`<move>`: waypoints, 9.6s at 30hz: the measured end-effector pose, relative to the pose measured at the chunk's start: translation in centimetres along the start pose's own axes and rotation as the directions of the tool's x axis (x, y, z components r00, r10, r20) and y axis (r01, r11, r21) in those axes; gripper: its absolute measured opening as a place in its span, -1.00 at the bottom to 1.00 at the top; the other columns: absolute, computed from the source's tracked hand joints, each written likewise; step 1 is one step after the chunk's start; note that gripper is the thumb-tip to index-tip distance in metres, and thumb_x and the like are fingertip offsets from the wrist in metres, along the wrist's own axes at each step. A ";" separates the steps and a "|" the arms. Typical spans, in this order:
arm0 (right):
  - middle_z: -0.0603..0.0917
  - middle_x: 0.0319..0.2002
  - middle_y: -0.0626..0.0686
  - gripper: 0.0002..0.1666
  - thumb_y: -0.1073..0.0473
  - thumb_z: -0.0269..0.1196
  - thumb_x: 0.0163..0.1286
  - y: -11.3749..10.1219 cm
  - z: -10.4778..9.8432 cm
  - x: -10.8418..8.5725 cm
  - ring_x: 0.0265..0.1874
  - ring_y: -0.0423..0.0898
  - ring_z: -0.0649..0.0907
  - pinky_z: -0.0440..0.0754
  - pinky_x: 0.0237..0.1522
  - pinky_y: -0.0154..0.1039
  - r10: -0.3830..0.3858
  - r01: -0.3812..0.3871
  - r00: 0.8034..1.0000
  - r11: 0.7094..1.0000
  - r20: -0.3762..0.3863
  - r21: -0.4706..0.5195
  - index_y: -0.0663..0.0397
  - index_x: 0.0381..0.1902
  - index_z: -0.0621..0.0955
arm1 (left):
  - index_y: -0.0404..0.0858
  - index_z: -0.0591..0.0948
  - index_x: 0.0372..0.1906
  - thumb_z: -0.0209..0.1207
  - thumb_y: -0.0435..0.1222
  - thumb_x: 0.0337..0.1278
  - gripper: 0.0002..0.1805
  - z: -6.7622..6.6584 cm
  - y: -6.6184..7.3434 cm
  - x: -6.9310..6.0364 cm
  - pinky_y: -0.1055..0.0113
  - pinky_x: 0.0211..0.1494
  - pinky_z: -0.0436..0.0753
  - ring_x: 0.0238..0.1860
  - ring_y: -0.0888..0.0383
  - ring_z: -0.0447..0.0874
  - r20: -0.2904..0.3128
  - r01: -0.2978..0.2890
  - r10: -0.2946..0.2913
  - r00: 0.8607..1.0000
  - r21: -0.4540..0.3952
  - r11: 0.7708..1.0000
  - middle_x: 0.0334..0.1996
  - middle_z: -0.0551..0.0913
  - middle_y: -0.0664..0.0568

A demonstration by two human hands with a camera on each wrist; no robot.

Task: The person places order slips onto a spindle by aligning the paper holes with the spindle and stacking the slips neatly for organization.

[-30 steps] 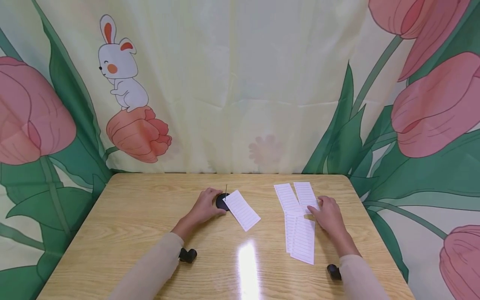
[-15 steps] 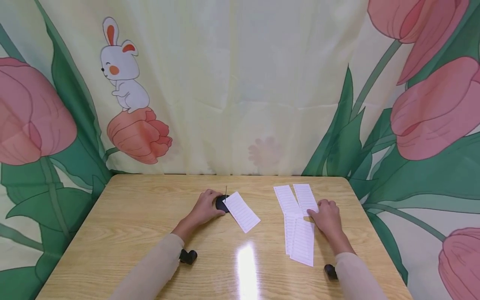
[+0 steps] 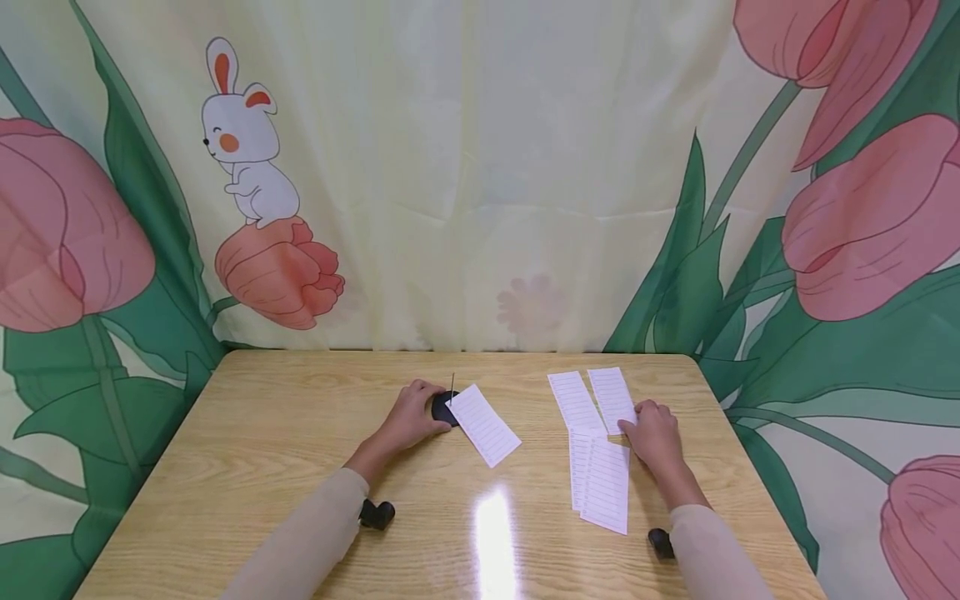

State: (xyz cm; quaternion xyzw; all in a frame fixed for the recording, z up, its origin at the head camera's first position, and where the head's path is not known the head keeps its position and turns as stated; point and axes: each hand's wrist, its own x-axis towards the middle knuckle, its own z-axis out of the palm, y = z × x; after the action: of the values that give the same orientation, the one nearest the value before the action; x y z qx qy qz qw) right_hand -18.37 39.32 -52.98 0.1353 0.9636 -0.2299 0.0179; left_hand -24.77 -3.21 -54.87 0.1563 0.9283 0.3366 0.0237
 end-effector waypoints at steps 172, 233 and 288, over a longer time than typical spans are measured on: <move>0.75 -0.17 0.18 -0.72 0.35 0.28 0.47 -15.9 -0.9 -5.1 -0.33 -0.09 0.67 0.62 -0.33 -0.38 -0.495 0.530 0.847 0.758 -0.192 0.380 0.29 0.09 0.58 | -0.32 0.80 -0.14 0.32 -0.37 0.33 -0.88 -8.4 9.1 0.9 0.41 -0.28 0.62 -0.31 0.13 0.63 -0.209 -0.227 0.161 0.965 -0.343 0.912 -0.25 0.79 -0.06; 0.74 -0.27 0.09 -0.68 0.28 0.32 0.45 -15.7 1.3 -4.5 -0.38 -0.11 0.61 0.51 -0.42 -0.34 -0.394 0.411 0.911 0.829 -0.125 0.380 0.19 0.11 0.57 | -0.36 0.77 -0.13 0.21 -0.38 0.44 -0.84 -6.6 7.1 1.6 0.32 -0.21 0.66 -0.14 -0.10 0.78 -0.054 -0.035 0.014 0.998 -0.412 0.910 -0.19 0.79 -0.15; 0.67 -0.35 -0.01 -0.84 0.24 0.33 0.45 -14.6 5.8 -4.6 -0.41 -0.18 0.53 0.48 -0.39 -0.37 -0.320 0.296 0.947 0.890 0.013 0.346 0.15 -0.06 0.67 | -0.29 0.76 -0.22 0.25 -0.40 0.39 -0.90 -3.4 4.0 1.9 0.29 -0.16 0.63 -0.23 0.11 0.62 -0.051 0.051 -0.078 0.996 -0.395 0.917 -0.24 0.75 -0.06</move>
State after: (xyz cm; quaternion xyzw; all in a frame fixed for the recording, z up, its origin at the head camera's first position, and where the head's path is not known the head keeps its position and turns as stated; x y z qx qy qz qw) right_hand -18.06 23.04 -51.31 -0.0263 0.9173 -0.3972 -0.0087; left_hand -25.95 -1.82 -49.60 0.1065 0.8468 0.5199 0.0350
